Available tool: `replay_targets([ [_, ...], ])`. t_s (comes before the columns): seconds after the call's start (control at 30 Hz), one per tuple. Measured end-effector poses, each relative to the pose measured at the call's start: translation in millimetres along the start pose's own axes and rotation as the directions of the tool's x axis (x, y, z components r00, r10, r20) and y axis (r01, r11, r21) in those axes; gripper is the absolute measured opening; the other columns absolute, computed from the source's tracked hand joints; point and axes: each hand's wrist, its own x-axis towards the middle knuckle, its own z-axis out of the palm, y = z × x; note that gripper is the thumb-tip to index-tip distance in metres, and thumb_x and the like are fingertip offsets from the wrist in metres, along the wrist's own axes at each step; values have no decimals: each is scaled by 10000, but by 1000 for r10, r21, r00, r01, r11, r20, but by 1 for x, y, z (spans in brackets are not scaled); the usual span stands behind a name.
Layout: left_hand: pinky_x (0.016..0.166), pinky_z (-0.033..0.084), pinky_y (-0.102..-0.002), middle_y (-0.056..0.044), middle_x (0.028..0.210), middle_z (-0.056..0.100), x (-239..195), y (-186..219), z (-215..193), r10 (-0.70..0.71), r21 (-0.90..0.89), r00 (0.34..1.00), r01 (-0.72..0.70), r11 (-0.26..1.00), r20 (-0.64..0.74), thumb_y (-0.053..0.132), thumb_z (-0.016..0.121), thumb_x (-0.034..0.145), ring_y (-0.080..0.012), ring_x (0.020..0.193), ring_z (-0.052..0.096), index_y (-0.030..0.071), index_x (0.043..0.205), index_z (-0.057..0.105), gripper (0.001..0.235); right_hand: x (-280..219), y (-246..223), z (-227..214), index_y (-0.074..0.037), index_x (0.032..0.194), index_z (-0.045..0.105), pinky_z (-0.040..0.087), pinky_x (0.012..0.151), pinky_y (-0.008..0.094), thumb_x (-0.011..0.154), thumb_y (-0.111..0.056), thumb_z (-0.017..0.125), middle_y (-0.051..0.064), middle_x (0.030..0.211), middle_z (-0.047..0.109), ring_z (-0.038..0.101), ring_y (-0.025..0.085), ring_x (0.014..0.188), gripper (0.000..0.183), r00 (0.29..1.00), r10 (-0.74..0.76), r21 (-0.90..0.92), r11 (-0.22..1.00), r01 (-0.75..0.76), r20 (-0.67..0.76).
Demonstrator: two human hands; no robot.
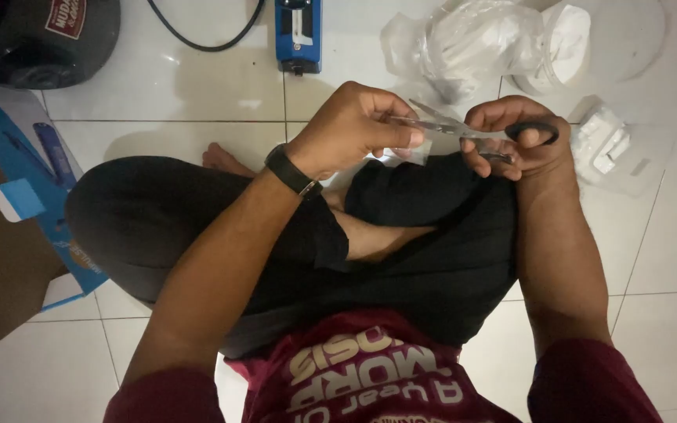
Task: The person scoops a white powder from a container into small plastic bags using a spoon. They then seal the bags using a blue heat sealer and trim the edges with scissors.
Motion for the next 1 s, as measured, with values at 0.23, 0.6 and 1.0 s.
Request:
replay_targets([
  [0.23,517,546,-173,-136,799,703,-3,7,3,-15,-12,1000,15,1000,-3,33,815,831,-130,724,700,-63,1022,756,221,4,1,7,234,1211,519,593,376,246,812,-139,837,485,1035,619,742,506,676,632,1000,-9,4,1000,9,-7],
  [0.6,483,538,-183,-132,764,682,-3,13,3,-21,16,999,22,1000,-34,28,813,799,-94,653,625,-63,995,771,221,8,5,8,231,1248,497,653,418,320,834,-137,817,466,1123,609,724,503,772,640,1000,-1,30,1000,1,10],
  [1.0,478,508,-195,-148,752,701,-4,16,3,-31,87,999,31,996,-11,45,793,807,-80,576,581,-76,1014,765,241,3,5,9,219,1225,516,639,400,282,835,-163,833,448,1099,618,722,467,748,631,1000,-15,-46,999,15,-9],
])
